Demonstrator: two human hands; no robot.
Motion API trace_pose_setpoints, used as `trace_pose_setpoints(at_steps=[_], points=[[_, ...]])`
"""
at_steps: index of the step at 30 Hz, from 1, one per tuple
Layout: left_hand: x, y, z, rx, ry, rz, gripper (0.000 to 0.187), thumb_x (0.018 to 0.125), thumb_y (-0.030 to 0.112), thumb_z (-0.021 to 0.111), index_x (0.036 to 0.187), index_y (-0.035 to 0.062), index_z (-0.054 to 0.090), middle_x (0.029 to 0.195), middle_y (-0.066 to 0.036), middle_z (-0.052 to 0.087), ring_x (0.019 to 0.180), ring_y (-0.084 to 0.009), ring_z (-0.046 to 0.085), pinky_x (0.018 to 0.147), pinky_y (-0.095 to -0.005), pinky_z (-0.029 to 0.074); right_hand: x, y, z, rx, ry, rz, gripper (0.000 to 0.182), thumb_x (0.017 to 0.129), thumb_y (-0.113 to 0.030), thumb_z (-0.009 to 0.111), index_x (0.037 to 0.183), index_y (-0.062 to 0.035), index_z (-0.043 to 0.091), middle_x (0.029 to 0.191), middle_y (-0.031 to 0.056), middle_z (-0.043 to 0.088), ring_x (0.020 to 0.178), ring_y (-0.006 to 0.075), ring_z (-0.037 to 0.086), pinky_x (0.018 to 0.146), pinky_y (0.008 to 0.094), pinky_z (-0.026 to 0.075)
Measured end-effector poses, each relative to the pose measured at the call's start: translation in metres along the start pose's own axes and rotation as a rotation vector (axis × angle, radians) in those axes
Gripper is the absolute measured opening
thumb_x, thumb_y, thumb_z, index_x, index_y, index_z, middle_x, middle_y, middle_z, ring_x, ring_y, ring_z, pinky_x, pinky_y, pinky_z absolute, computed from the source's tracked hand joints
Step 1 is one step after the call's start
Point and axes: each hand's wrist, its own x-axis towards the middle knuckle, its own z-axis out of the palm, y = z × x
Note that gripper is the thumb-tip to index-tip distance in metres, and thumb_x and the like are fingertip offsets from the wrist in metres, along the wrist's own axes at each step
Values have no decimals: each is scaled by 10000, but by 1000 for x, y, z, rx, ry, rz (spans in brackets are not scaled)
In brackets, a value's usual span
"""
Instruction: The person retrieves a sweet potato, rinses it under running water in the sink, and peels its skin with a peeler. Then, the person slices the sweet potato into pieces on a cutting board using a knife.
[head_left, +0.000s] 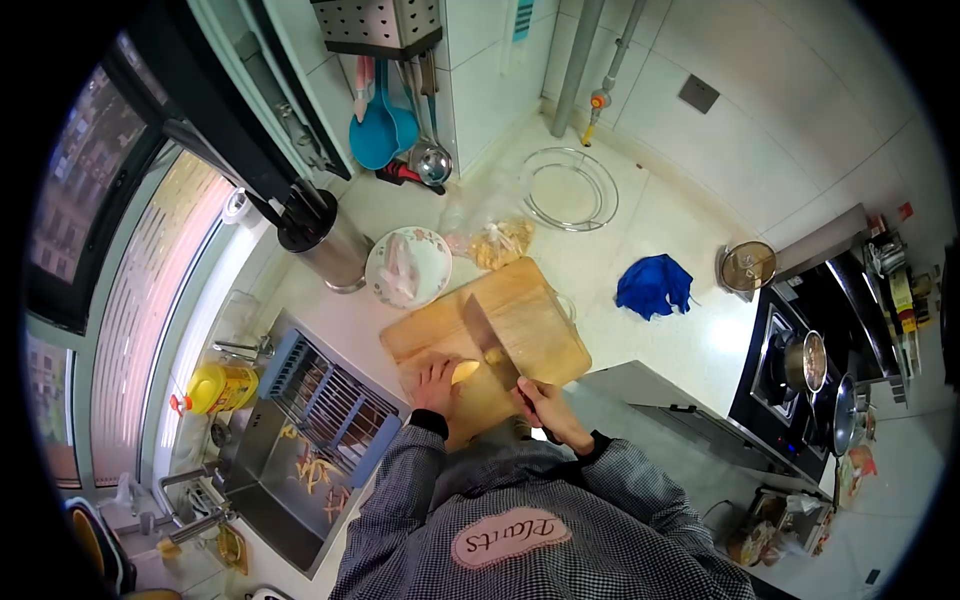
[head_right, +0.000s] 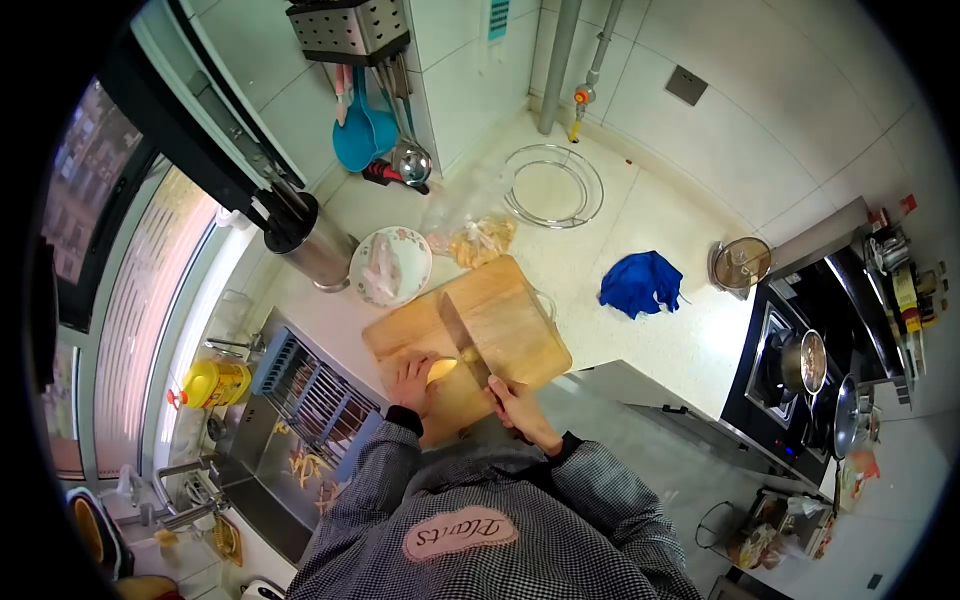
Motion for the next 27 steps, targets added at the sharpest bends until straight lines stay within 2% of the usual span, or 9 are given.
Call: trace_pose_setpoints(at_steps=[1,7,11,13,20,23,25,26,27], points=[[-1,3,-4,5,-8,-12,556,776,224,646,1296,187,453,1252,-73,472,1165,-310,416,988,-431,329,0,4,1,33,-26,16,407,960,-405,454,847,-26,550,553,-24,411,430,52,341,384,216,270],[-2,7,-3,27,26,-54,535,766,202,640,1273,220,473,1221,-44,482,1144,-270,434,963,-403,349,1,15,-1,-59,-18,101,432,957,-412,458,938,-3,594,560,-24,421,425,57,350,384,217,279],[-2,10,-4,31,30,-68,533,767,201,637,1273,219,473,1220,-47,482,1138,-271,435,957,-405,346,5,23,-1,-87,-11,104,450,954,-421,459,902,4,597,555,-22,428,431,56,365,389,218,287],[-1,9,-2,10,20,-78,535,757,226,656,1260,228,474,1233,-36,485,1148,-284,428,973,-431,318,7,28,1,-286,34,-47,459,954,-419,459,866,11,594,554,-12,452,446,65,394,407,231,310],[-1,11,-3,72,34,-65,539,747,233,664,1255,230,485,1220,-26,493,1139,-266,437,964,-425,315,25,46,9,-408,53,-202,445,952,-399,458,840,12,586,564,4,483,472,86,430,443,263,339],[0,10,-3,39,34,-69,543,740,225,669,1252,223,488,1209,-30,496,1137,-270,436,968,-428,311,38,51,5,-323,53,-215,443,955,-404,457,834,-1,596,567,3,481,468,77,418,430,250,324],[1,6,0,16,40,-57,543,739,221,669,1252,215,490,1208,-43,491,1143,-272,431,974,-433,305,45,48,-5,-91,-58,-29,431,959,-409,451,872,-16,607,570,0,462,452,70,384,410,232,303],[3,4,0,17,45,-54,543,739,221,669,1252,215,490,1208,-43,491,1143,-272,431,974,-433,305,42,41,-8,-93,-58,-35,431,959,-409,451,872,-16,607,570,0,462,452,70,384,410,232,303],[3,2,-1,23,36,-42,546,737,236,672,1251,205,491,1211,-52,487,1148,-274,427,979,-439,297,33,31,-8,93,-71,55,426,952,-423,461,907,-23,601,580,-7,444,446,70,364,404,223,290]])
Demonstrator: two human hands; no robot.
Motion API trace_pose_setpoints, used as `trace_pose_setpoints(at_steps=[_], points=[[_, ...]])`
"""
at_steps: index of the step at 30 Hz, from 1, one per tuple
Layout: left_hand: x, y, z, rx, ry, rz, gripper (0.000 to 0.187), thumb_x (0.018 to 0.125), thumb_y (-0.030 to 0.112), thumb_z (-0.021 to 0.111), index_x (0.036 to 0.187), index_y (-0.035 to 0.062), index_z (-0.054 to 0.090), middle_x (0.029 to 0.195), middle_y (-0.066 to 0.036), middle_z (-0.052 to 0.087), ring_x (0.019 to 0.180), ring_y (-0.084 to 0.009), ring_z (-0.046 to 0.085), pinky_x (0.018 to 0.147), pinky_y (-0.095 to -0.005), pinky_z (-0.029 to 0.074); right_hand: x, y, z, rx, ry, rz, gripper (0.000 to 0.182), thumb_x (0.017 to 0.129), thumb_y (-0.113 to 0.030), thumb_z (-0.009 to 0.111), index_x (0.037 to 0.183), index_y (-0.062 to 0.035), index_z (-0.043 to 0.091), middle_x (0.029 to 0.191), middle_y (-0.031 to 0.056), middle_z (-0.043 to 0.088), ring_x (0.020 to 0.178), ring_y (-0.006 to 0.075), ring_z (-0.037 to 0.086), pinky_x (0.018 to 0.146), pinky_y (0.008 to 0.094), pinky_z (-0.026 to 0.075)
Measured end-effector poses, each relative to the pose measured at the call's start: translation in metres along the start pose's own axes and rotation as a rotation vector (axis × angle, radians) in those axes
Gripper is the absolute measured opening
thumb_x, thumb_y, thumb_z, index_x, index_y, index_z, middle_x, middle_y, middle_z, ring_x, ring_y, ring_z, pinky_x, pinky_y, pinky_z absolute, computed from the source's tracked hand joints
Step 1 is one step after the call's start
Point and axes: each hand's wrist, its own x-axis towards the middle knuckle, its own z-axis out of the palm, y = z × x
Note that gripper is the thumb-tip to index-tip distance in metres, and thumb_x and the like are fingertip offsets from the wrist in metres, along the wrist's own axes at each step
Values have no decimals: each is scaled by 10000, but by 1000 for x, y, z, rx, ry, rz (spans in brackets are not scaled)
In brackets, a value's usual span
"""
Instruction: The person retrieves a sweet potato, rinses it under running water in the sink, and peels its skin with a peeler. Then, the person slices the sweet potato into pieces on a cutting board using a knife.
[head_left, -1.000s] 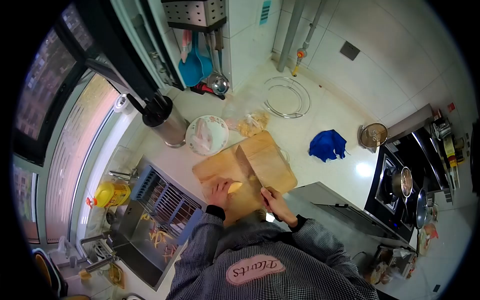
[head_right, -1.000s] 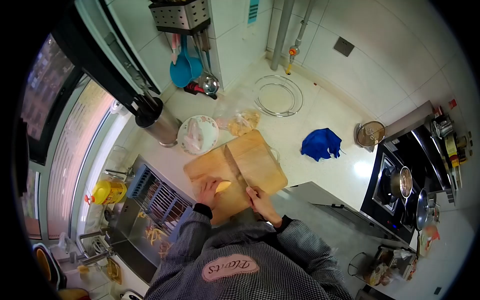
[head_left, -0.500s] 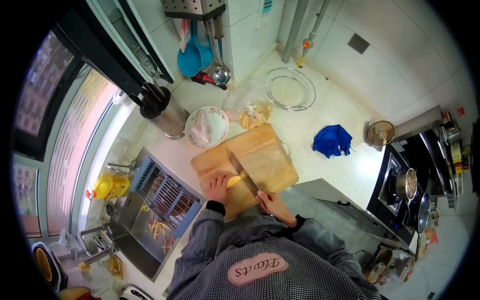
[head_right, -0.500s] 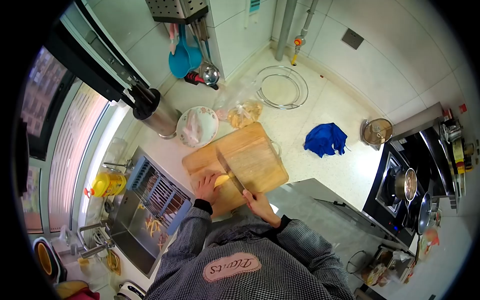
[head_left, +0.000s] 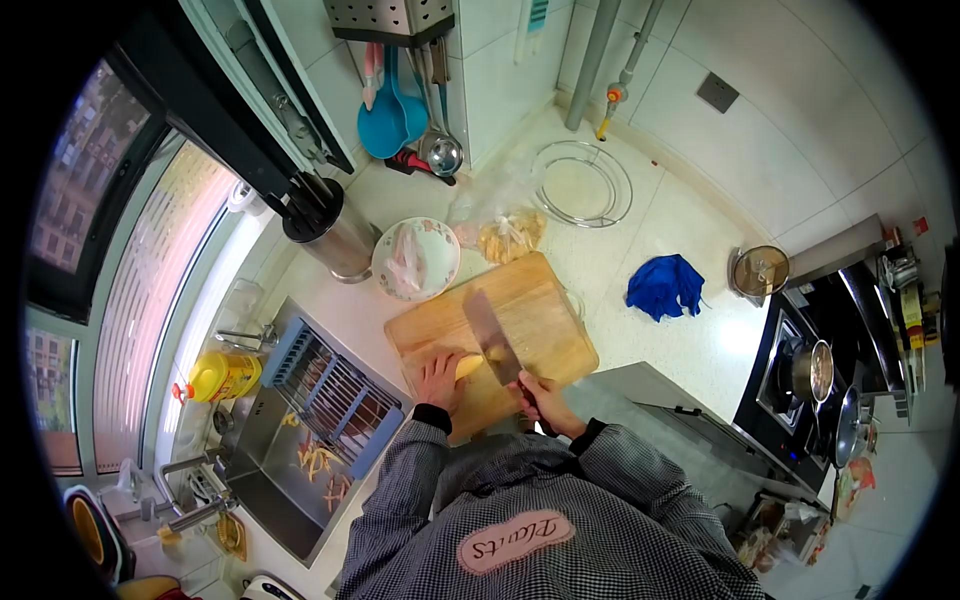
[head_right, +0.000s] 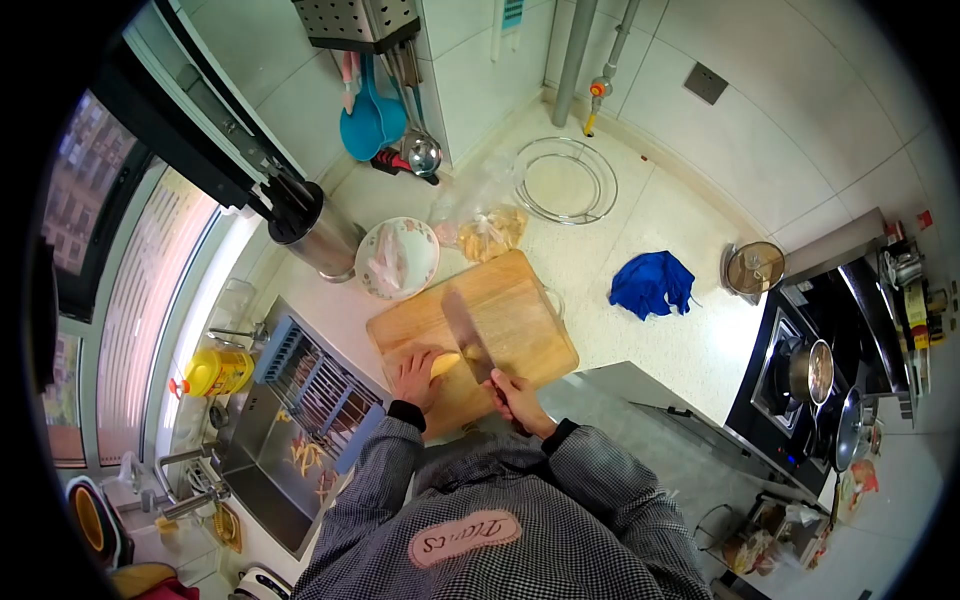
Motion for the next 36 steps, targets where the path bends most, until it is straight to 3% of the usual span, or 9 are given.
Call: trace_pose_setpoints(at_steps=[8,17,19,21,23,28,30,32,36], points=[[26,31,-7,90,139,119,530,719,318,682,1191,133,527,1153,-67,507,1118,-275,438,996,-463,265,-24,-22,-17,226,8,60,430,956,-422,451,1015,-13,573,579,-9,417,432,68,346,376,206,272],[56,37,28,173,-4,54,193,780,260,624,890,101,633,969,-79,604,986,-280,528,912,-455,353,-23,-18,-16,171,93,38,442,941,-440,478,974,-9,571,584,-11,426,426,66,351,373,204,276],[48,30,0,-336,-24,-68,137,798,205,607,868,91,634,873,-99,622,899,-298,562,803,-420,432,-22,-18,-16,156,114,21,445,936,-444,486,964,-8,572,579,-10,423,426,65,350,375,205,272],[23,26,-58,-379,132,-57,120,803,168,632,839,55,653,834,-129,635,820,-318,592,730,-387,477,-22,-20,-16,144,106,12,443,938,-440,484,962,-7,572,576,-10,422,426,65,351,376,205,271],[-19,-19,-72,-595,210,-276,126,785,97,659,890,28,667,820,-135,644,768,-249,635,666,-317,514,-22,-20,-15,132,99,4,441,940,-436,482,960,-5,572,573,-9,420,426,65,351,377,206,269],[-159,-159,-99,-103,197,-636,126,708,134,725,812,64,709,735,-122,675,708,-253,663,684,-337,518,-20,-21,-15,71,86,38,420,955,-406,465,963,0,573,569,-12,409,427,68,343,378,206,269],[-195,-173,-103,19,195,-691,118,696,121,746,783,50,709,725,-124,677,691,-251,666,681,-332,523,-20,-23,-13,57,75,33,418,957,-403,462,965,0,572,569,-12,407,429,67,341,377,206,269],[-214,-175,-104,46,283,-1119,92,669,112,755,736,63,714,699,-127,675,681,-282,664,706,-359,525,-19,-24,-11,39,60,33,416,959,-400,460,967,1,571,569,-13,404,431,66,340,377,205,269],[-202,-184,-72,65,200,-1241,106,711,118,702,793,53,715,869,-164,677,810,-276,659,795,-361,494,-18,-28,-7,29,53,34,424,952,-411,471,934,-1,581,565,-14,406,420,65,334,369,207,261]])
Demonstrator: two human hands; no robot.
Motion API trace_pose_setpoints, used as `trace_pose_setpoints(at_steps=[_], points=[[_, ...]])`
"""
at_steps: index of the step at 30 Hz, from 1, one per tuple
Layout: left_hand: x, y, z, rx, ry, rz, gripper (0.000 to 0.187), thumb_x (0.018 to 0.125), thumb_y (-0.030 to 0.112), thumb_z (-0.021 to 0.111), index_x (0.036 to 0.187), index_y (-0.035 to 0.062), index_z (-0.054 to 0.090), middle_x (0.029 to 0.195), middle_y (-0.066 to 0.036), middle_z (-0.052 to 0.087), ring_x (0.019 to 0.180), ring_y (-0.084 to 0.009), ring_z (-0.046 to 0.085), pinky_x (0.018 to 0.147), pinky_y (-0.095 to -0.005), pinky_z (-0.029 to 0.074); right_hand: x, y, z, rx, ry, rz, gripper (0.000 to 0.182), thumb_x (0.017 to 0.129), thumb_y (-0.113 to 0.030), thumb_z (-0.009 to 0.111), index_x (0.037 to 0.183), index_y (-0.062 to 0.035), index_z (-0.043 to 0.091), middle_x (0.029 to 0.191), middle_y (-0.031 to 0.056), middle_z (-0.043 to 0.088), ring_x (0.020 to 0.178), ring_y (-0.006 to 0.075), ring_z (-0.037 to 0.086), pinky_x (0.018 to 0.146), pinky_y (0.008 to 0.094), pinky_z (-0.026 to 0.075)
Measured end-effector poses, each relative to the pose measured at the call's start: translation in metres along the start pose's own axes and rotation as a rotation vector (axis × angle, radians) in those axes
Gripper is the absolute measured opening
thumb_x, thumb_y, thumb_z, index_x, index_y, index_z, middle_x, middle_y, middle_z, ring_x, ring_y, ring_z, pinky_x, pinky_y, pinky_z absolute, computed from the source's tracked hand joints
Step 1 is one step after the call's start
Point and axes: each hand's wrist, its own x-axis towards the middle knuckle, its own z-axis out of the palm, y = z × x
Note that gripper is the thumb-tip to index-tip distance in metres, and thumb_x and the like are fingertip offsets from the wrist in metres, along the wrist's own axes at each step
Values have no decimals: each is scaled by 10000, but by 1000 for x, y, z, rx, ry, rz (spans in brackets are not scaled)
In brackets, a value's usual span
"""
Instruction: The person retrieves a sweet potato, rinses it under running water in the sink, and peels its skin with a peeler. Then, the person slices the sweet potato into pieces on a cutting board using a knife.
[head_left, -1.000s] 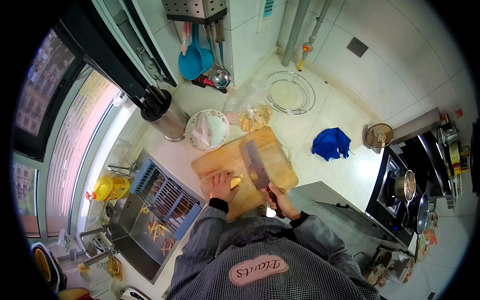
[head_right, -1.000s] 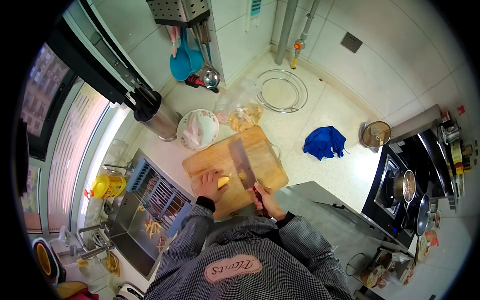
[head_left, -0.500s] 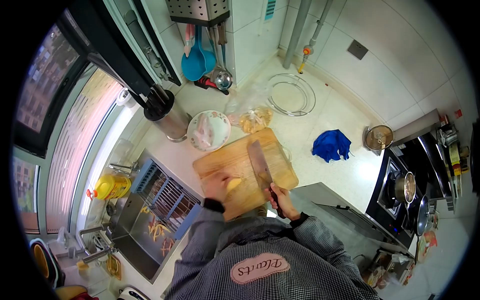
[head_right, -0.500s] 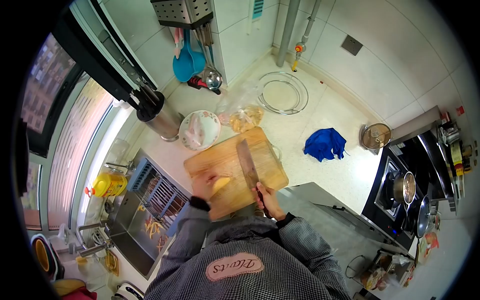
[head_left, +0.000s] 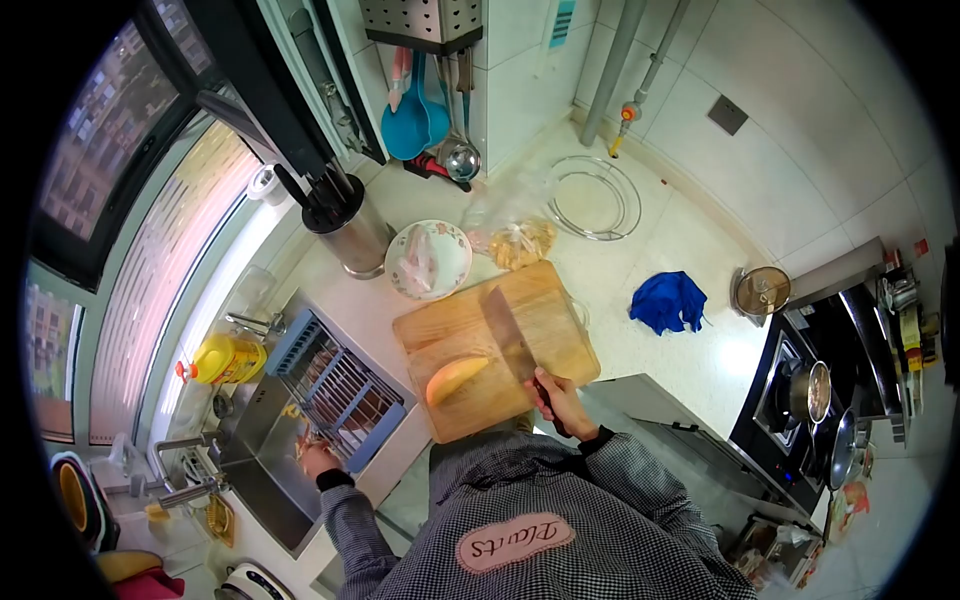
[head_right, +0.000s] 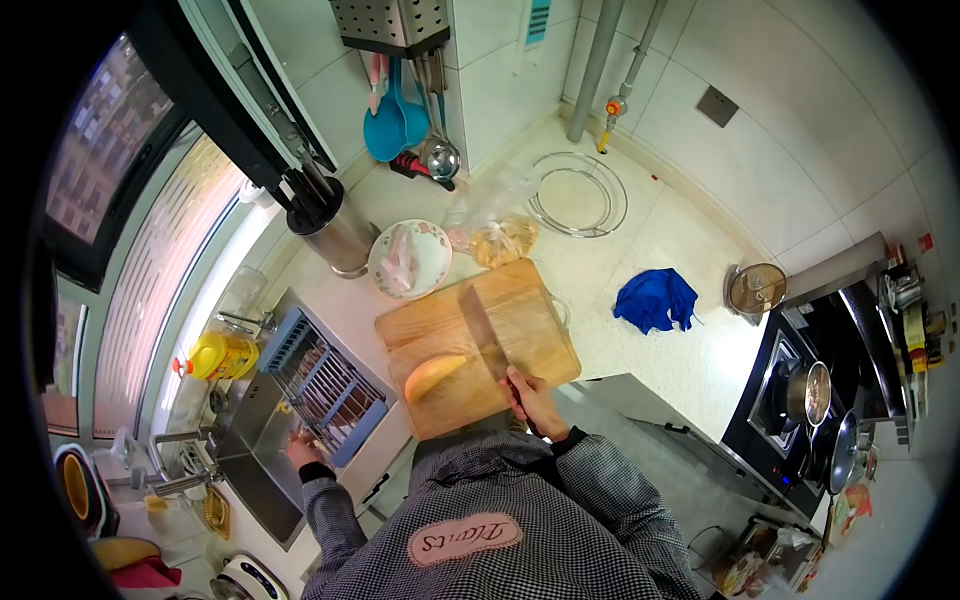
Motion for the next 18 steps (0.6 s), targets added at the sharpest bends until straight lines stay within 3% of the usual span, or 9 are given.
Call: trace_pose_setpoints(at_steps=[3,4,5,7,9,13,15,18], points=[[-10,50,49,-430,161,708,303,696,-37,604,959,84,695,942,-117,589,884,-280,579,764,-339,476,-1,-2,1,-30,-1,13,434,944,-424,481,912,-4,587,561,-14,410,412,64,332,364,209,255],[-43,97,32,-645,-63,761,306,699,-42,619,975,74,688,978,-125,582,915,-275,578,789,-342,471,-1,-2,2,-53,-9,11,440,941,-431,486,902,-5,590,560,-13,411,408,63,333,362,210,253],[-59,124,32,-558,-263,762,389,691,-8,663,1071,78,649,1041,-120,567,960,-287,565,833,-354,465,-2,-2,2,-59,-10,10,440,941,-431,486,902,-5,590,560,-13,411,408,63,333,362,210,253],[-110,182,11,-451,-123,1010,529,673,32,706,1182,109,586,1107,-112,548,1017,-301,541,883,-369,451,-4,-4,5,-104,-17,2,478,926,-467,495,870,-4,603,549,-18,427,417,56,345,373,214,255],[-118,201,39,-371,-323,999,614,680,119,733,1256,127,522,1145,-114,530,1039,-313,526,893,-384,444,-7,-5,5,-133,-30,-11,482,928,-468,491,870,-4,604,546,-16,429,415,57,345,375,216,258],[-141,222,61,-296,-282,924,600,700,232,731,1255,136,524,1154,-117,525,1061,-311,515,886,-416,440,-15,-11,3,-229,-35,-27,465,945,-450,463,904,-6,594,561,-18,424,403,55,335,358,215,239],[-152,229,61,-211,-168,912,578,724,317,705,1246,145,529,1158,-119,520,1062,-312,514,887,-440,427,-17,-10,0,-277,-36,-56,473,944,-456,460,898,-6,597,553,-22,420,403,52,334,358,215,239],[-156,235,57,-187,-183,925,602,736,341,690,1278,175,488,1183,-132,504,1077,-325,503,909,-455,409,-17,-7,-5,-350,-16,-100,488,941,-469,459,880,-6,602,536,-30,408,403,49,330,360,215,242]])
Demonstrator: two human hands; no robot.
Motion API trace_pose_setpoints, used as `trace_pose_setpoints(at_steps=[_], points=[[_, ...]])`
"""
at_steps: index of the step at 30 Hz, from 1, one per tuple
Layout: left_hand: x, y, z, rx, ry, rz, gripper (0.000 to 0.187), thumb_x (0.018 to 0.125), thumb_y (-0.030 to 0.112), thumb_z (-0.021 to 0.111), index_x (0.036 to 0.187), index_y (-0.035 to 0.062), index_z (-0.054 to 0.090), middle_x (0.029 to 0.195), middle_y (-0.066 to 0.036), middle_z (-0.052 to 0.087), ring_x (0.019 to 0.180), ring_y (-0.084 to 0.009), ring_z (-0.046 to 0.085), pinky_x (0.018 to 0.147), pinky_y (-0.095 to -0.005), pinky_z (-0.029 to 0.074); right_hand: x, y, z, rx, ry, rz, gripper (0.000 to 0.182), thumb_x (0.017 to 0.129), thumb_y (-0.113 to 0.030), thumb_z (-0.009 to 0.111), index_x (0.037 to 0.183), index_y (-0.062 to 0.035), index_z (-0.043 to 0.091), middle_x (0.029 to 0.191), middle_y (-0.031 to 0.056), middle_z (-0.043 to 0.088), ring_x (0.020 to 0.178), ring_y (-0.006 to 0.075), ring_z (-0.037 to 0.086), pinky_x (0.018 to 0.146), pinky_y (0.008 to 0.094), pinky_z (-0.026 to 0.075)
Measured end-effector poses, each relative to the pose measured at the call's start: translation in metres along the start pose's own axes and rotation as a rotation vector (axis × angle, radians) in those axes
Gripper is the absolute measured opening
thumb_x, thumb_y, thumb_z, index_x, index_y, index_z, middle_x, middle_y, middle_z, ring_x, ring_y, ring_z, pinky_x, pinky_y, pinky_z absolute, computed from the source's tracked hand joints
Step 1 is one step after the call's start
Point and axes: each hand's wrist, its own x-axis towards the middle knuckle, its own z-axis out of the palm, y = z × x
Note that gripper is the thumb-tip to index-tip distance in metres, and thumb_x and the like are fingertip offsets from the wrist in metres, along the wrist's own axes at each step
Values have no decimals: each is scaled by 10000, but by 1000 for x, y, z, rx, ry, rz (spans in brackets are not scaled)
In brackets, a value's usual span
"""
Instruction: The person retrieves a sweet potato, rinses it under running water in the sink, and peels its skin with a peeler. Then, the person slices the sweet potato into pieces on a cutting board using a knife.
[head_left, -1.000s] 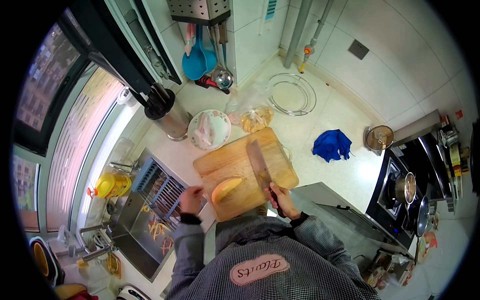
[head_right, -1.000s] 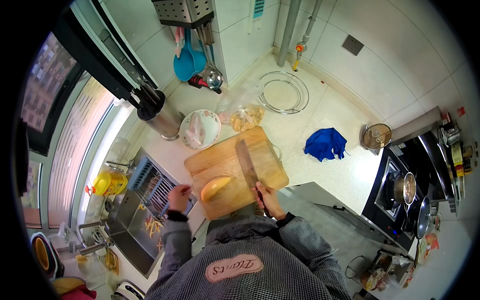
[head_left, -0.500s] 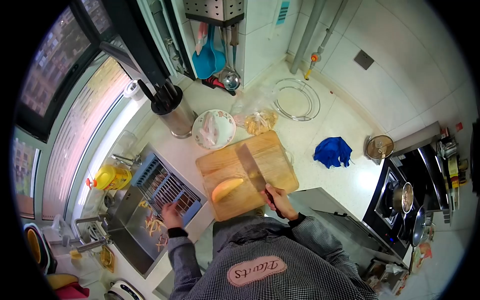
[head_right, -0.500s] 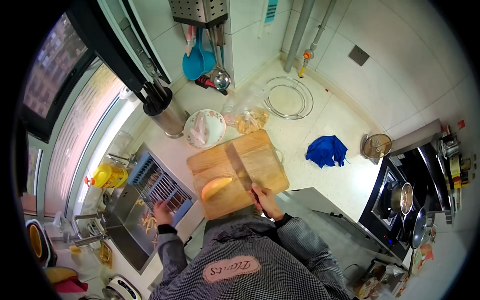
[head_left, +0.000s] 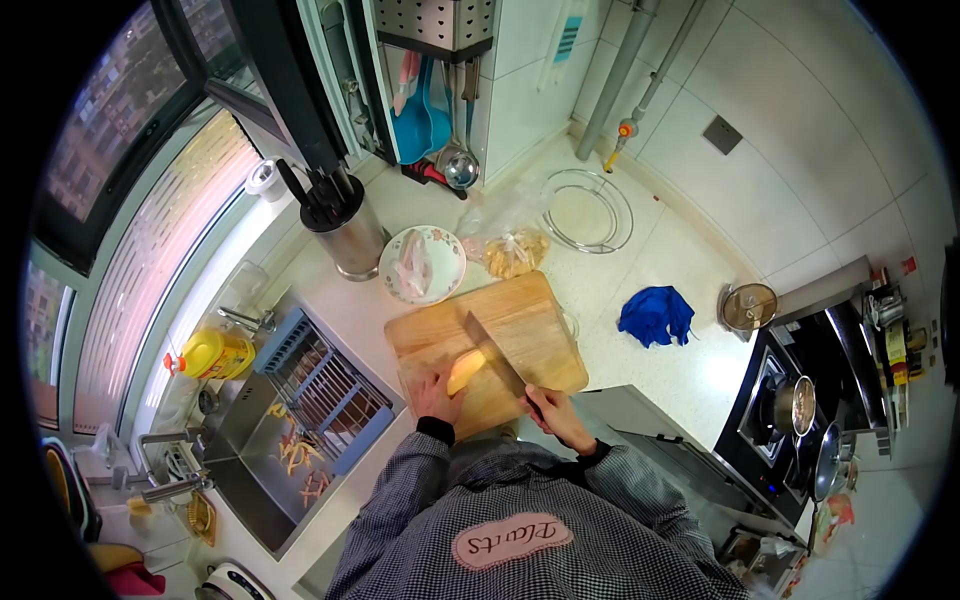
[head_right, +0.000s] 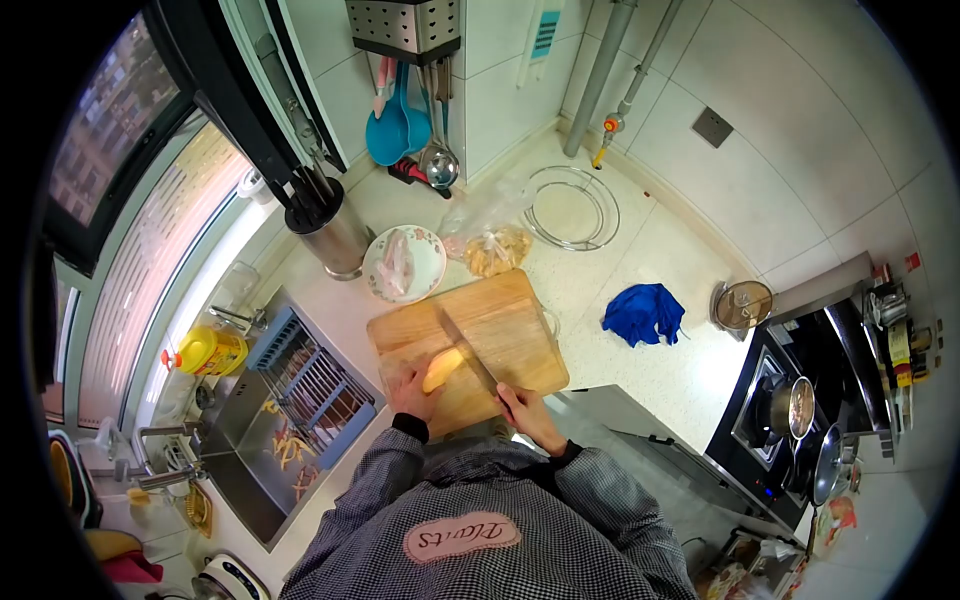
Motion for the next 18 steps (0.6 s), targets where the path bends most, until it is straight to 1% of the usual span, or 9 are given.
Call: trace_pose_setpoints(at_steps=[3,4,8,10,12,13,15,17,18], points=[[2,15,-6,144,-75,-39,669,741,347,682,1316,135,413,1209,-159,482,1096,-343,489,923,-472,400,0,0,-4,-41,27,-26,494,935,-477,465,847,-10,596,524,-36,396,407,46,331,361,215,246],[4,17,-2,142,-75,-41,669,741,347,682,1316,135,413,1209,-159,482,1096,-343,489,923,-472,400,-1,-1,-5,-53,31,-39,492,933,-478,469,827,-13,589,522,-37,391,411,44,335,361,215,249],[20,13,24,91,-63,-29,713,725,339,678,1287,33,363,1208,-213,470,1108,-364,487,899,-470,428,-2,-7,-7,-231,136,-140,487,928,-460,488,752,-12,559,515,-18,397,429,60,362,385,236,279],[25,9,31,61,-35,2,711,717,337,678,1261,1,367,1187,-231,482,1082,-373,511,874,-472,448,4,6,-10,-375,209,-255,459,906,-390,537,725,31,562,517,100,469,471,168,439,459,328,347],[31,17,18,-37,-247,-142,691,705,312,681,1233,-7,369,1119,-246,524,977,-390,572,810,-467,488,3,5,-9,-381,208,-240,452,905,-382,540,728,34,562,526,124,468,470,184,442,464,338,352],[31,15,22,-37,-249,-142,691,705,312,681,1233,-7,369,1119,-246,524,977,-390,572,810,-467,488,3,4,-8,-388,207,-227,446,903,-375,543,731,36,562,534,148,468,469,199,445,469,348,356],[30,11,28,-19,-124,-55,689,696,292,699,1215,-14,364,1052,-247,555,886,-397,604,753,-468,509,3,1,-7,-383,210,-236,443,904,-371,541,730,36,562,534,146,472,470,198,444,467,348,355],[32,9,29,-35,-152,-62,692,691,284,708,1213,-13,363,1050,-250,554,890,-395,602,751,-461,510,2,0,-6,-376,214,-247,441,904,-368,539,730,36,562,534,144,475,470,198,442,466,348,353],[34,9,28,-51,-178,-69,695,686,276,716,1211,-13,362,1048,-253,552,895,-394,601,748,-455,512,2,-1,-6,-417,202,-236,444,902,-372,536,735,38,567,546,160,493,479,227,472,475,360,367]])
